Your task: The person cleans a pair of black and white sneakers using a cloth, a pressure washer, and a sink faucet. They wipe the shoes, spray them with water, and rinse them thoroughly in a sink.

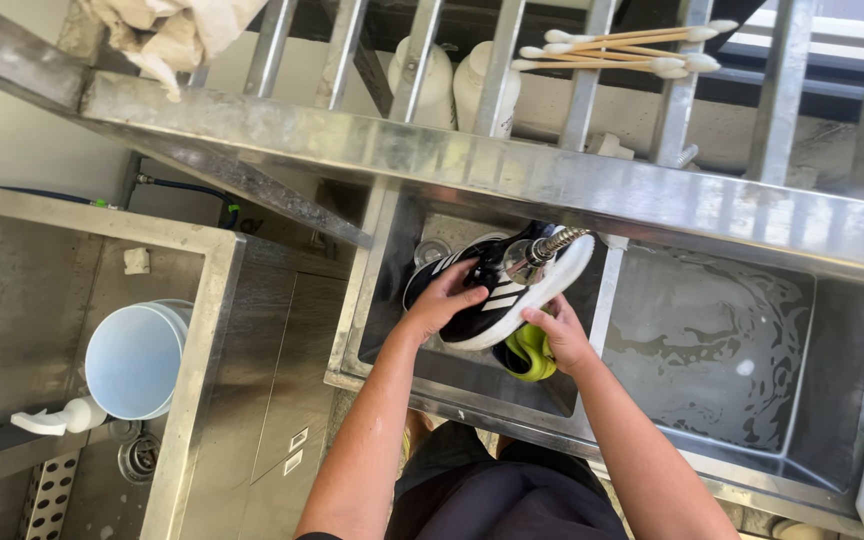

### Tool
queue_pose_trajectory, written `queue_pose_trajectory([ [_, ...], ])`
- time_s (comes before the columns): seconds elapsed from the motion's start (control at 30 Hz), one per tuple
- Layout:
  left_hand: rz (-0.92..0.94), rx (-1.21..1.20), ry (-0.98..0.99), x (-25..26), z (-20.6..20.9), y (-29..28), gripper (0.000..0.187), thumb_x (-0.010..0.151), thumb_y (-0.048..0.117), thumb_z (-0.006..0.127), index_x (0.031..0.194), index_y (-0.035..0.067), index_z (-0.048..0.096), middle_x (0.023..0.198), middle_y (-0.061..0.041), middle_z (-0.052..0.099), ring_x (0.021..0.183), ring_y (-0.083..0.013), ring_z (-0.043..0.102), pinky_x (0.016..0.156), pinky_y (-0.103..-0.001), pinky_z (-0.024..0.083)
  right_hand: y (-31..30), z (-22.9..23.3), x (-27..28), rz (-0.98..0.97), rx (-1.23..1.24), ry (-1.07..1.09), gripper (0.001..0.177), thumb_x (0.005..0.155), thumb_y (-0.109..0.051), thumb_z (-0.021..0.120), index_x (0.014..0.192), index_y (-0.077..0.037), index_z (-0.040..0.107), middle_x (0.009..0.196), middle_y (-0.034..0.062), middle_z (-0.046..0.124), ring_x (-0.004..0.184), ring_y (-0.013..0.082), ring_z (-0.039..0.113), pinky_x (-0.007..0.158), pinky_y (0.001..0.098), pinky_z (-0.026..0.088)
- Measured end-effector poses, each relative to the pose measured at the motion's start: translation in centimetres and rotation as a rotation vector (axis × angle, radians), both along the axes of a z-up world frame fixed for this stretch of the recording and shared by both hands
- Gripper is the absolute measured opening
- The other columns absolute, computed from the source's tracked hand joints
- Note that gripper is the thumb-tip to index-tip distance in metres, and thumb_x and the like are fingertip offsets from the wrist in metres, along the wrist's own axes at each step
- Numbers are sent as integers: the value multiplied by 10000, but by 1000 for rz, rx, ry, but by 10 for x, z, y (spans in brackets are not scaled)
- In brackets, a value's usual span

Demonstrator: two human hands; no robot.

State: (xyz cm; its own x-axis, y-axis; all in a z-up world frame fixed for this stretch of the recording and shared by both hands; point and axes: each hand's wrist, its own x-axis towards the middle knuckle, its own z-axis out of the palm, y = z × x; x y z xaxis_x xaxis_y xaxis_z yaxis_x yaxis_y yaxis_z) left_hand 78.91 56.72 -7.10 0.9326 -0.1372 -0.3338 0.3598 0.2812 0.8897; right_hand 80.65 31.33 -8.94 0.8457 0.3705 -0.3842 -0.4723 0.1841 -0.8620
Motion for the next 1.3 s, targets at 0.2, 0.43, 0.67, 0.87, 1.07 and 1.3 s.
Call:
queue_pose_trajectory([
  [0.2, -262, 304, -17, 4, 4, -26, 1176, 610, 512, 910, 1562, 50, 395, 1460, -183, 583, 1353, -265, 558, 1123, -356, 424, -25, 9, 0, -30, 72, 110, 643, 852, -195, 721, 1408, 6, 469, 1302, 150, 637, 1177, 255, 640, 1022, 405, 518],
  [0.43, -278, 521, -175, -4, 39, -20, 1281, 488, 434, 971, 1536, 4, 373, 1451, -187, 573, 1339, -280, 561, 1120, -357, 425, -30, -8, 4, 60, 0, 174, 716, 817, -264, 752, 1416, 7, 468, 1317, 155, 637, 1183, 261, 641, 1017, 403, 514],
  [0.67, -203, 511, -142, -25, 83, 23, 1100, 511, 391, 950, 1480, 94, 521, 1365, -130, 687, 1287, -261, 642, 1092, -352, 467, -10, -23, 8, 76, 11, 36, 874, 852, -422, 752, 1550, -60, 370, 1431, 127, 566, 1282, 225, 572, 1078, 387, 449],
  [0.87, -190, 639, -104, -43, 101, 55, 1203, 456, 396, 958, 1527, 146, 469, 1375, -120, 671, 1287, -261, 625, 1081, -358, 457, -2, 9, 22, 69, 193, 113, 978, 823, -580, 708, 1620, -213, 276, 1458, 94, 544, 1248, 245, 586, 1028, 423, 488],
  [1.07, -293, 706, -10, -48, 106, 73, 1175, 432, 465, 946, 1492, 169, 534, 1337, -120, 697, 1262, -276, 641, 1073, -359, 466, -4, -1, 29, 172, 117, 234, 934, 832, -572, 689, 1616, -245, 302, 1457, 79, 552, 1260, 242, 576, 1039, 427, 483],
  [1.3, -320, 856, -97, -42, 118, 74, 1147, 414, 514, 951, 1431, 135, 580, 1368, -116, 675, 1261, -279, 629, 1055, -362, 475, -4, -9, 27, 158, 33, 127, 904, 836, -401, 705, 1613, -209, 286, 1503, 71, 505, 1327, 234, 529, 1083, 405, 443],
])
